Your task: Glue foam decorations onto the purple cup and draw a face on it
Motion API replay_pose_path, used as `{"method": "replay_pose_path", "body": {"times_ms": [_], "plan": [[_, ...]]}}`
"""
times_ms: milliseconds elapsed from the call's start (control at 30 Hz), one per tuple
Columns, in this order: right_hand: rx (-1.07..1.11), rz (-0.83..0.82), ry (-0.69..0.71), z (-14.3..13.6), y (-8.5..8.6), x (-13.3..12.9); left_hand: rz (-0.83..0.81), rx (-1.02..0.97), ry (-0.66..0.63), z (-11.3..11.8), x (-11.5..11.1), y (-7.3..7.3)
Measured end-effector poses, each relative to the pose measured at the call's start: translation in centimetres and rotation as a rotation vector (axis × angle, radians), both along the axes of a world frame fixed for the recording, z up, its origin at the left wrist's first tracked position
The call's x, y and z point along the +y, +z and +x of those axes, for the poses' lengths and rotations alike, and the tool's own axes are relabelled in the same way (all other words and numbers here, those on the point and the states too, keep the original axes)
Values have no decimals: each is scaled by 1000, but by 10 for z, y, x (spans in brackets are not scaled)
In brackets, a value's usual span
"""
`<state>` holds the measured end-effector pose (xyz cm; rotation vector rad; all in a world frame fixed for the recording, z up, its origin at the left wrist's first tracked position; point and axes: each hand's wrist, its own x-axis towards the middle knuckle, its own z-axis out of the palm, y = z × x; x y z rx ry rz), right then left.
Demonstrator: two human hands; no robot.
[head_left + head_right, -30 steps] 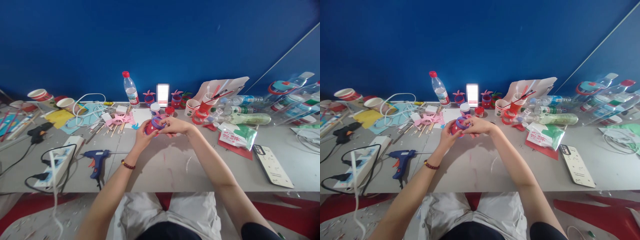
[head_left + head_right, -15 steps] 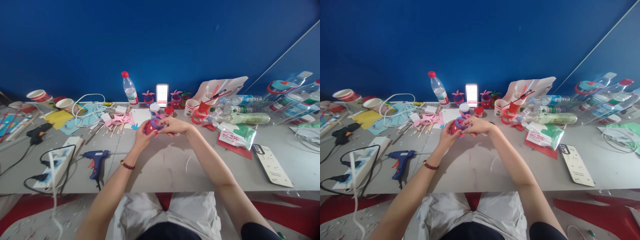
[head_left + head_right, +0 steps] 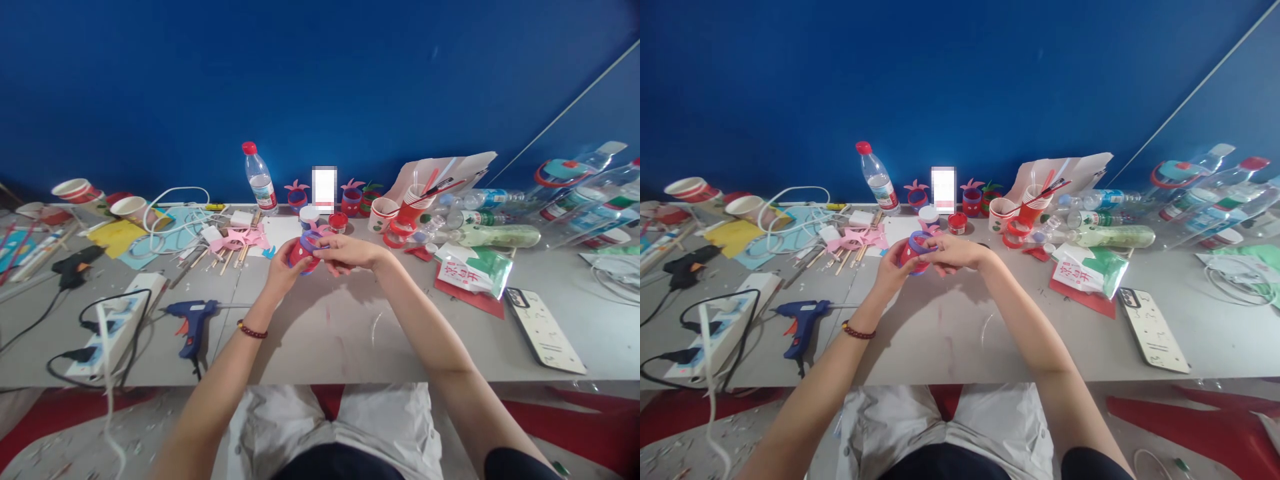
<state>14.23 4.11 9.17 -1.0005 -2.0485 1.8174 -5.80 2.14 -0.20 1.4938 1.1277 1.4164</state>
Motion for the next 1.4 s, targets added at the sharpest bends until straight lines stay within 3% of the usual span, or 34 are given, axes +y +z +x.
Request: {"method": "replay_pose_path", "body": {"times_ms": [267, 567, 933, 1400], "plan": [[54, -113, -20, 1, -2, 3, -18, -34, -26, -3, 3, -5], [89, -154, -82, 6, -4, 7, -21, -62, 62, 4, -4, 8], [85, -115, -99, 3, -7, 7, 35, 49, 79, 3, -4, 8], [88, -78, -163, -4, -7, 5, -3, 46, 59, 2, -2, 4]]}}
